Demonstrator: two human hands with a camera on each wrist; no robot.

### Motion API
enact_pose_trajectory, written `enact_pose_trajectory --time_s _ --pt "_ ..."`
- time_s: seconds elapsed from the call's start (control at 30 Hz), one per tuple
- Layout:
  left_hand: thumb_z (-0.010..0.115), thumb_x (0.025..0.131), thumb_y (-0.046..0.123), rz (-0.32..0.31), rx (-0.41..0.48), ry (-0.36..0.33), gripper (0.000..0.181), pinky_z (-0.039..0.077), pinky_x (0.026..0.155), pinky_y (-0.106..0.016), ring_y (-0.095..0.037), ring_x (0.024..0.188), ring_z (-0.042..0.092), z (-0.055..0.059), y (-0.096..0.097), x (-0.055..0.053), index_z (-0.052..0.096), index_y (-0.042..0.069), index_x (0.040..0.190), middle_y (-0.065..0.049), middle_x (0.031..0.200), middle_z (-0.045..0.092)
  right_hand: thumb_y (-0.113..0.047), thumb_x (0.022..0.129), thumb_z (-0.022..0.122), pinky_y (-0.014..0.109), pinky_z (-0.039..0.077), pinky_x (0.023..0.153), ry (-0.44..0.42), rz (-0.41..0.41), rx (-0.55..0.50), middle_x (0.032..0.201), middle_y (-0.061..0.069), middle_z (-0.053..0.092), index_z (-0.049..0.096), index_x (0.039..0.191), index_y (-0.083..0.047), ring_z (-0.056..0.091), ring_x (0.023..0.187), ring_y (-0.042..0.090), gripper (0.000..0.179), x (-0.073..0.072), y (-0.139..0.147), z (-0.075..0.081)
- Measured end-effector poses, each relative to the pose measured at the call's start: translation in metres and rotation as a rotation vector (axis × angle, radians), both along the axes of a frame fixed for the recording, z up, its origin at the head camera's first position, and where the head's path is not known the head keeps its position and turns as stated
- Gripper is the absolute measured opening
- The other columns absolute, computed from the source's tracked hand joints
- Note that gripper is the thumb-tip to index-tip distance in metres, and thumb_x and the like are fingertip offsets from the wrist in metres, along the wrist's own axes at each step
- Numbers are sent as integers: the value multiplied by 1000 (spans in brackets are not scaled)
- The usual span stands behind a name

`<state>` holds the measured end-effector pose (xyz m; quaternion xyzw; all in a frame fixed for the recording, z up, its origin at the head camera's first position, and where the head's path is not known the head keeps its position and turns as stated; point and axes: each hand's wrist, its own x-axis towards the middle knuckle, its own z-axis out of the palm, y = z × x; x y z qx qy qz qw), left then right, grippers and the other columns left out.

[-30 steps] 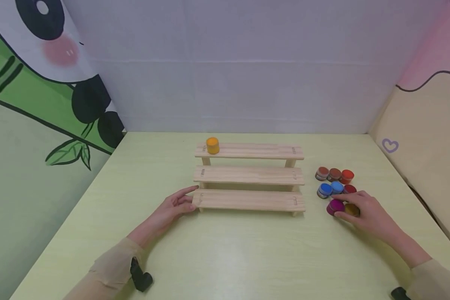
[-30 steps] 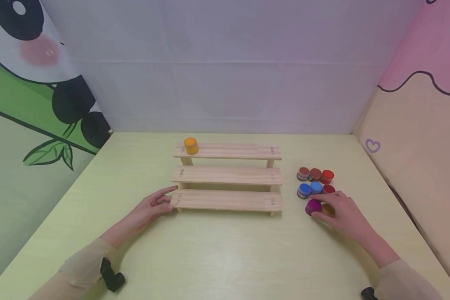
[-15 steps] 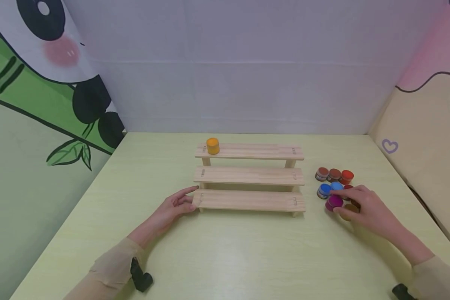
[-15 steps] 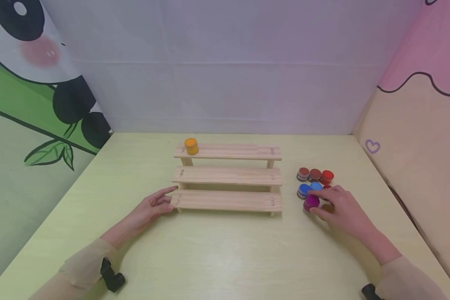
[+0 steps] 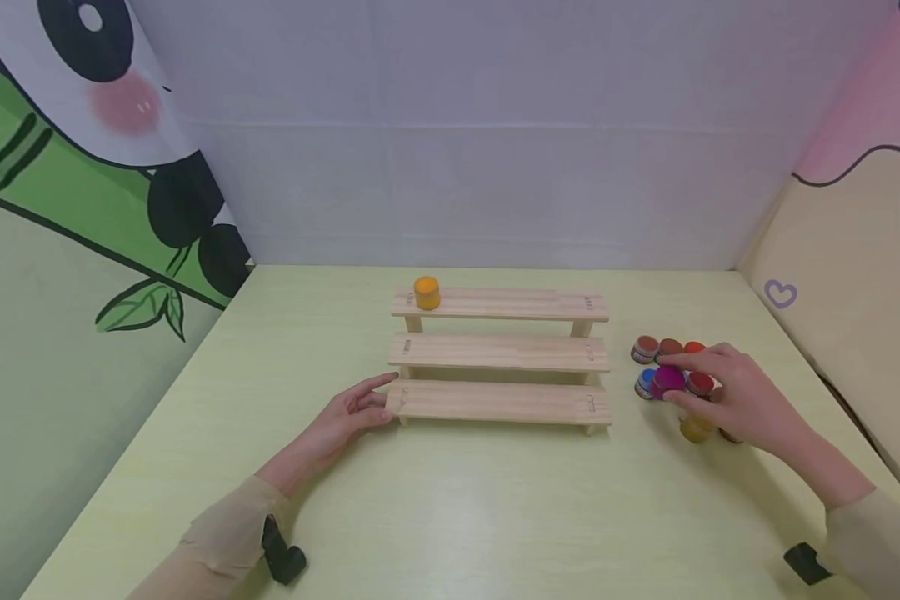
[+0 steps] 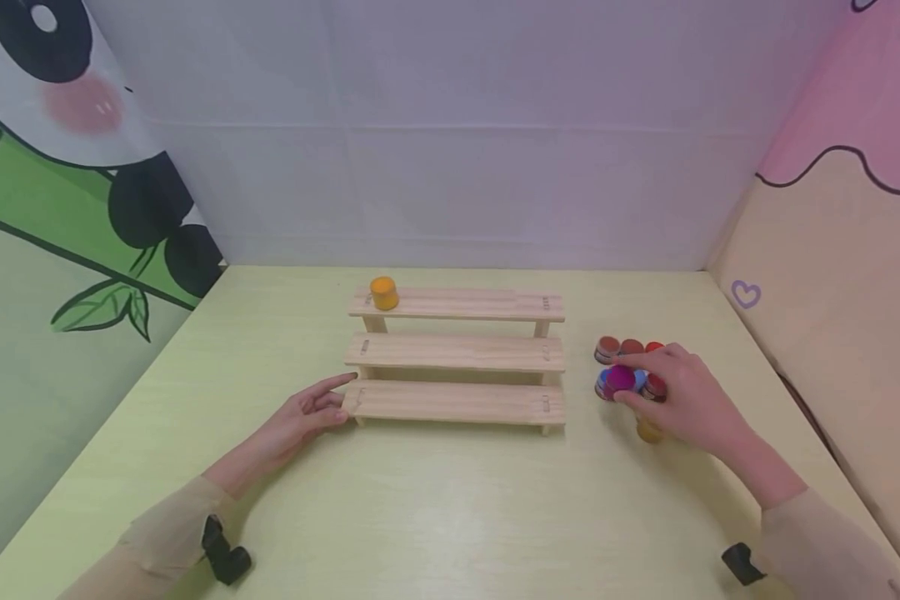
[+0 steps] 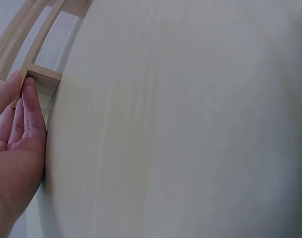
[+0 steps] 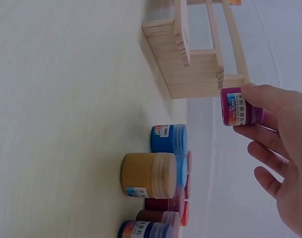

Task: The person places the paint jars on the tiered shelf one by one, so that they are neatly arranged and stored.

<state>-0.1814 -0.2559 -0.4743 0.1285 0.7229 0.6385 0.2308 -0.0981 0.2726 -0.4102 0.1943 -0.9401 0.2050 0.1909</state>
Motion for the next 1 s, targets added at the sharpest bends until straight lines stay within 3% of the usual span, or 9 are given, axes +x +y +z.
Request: enact_pose_trajectory --time_s 0.13,0.53,0.8,1.0 --pt "63 97 13 0 0 -4 66 51 91 -19 -4 104 64 -1 0 0 31 11 155 10 108 69 -13 72 87 21 41 65 54 36 9 93 -4 75 72 117 -13 44 89 1 48 -9 -4 10" --pt "63 96 13 0 8 1 67 50 91 -19 -4 105 64 -2 -1 0 31 11 155 11 109 69 -13 74 86 22 41 70 70 72 -19 97 -4 73 71 121 -14 46 93 5 49 -35 -35 38" --pt "63 97 13 5 3 -4 67 50 91 -19 -5 105 64 -2 -1 -1 31 11 155 11 109 69 -17 77 85 25 43 71 43 91 -37 108 -2 73 68 126 -19 48 99 6 52 -55 -55 43" --pt "63 97 14 3 2 -5 67 49 92 -19 -5 105 64 -2 -1 -1 30 11 155 10 110 69 -16 79 84 31 43 76 56 131 -68 109 3 73 67 127 -15 52 100 14 51 -66 -68 43"
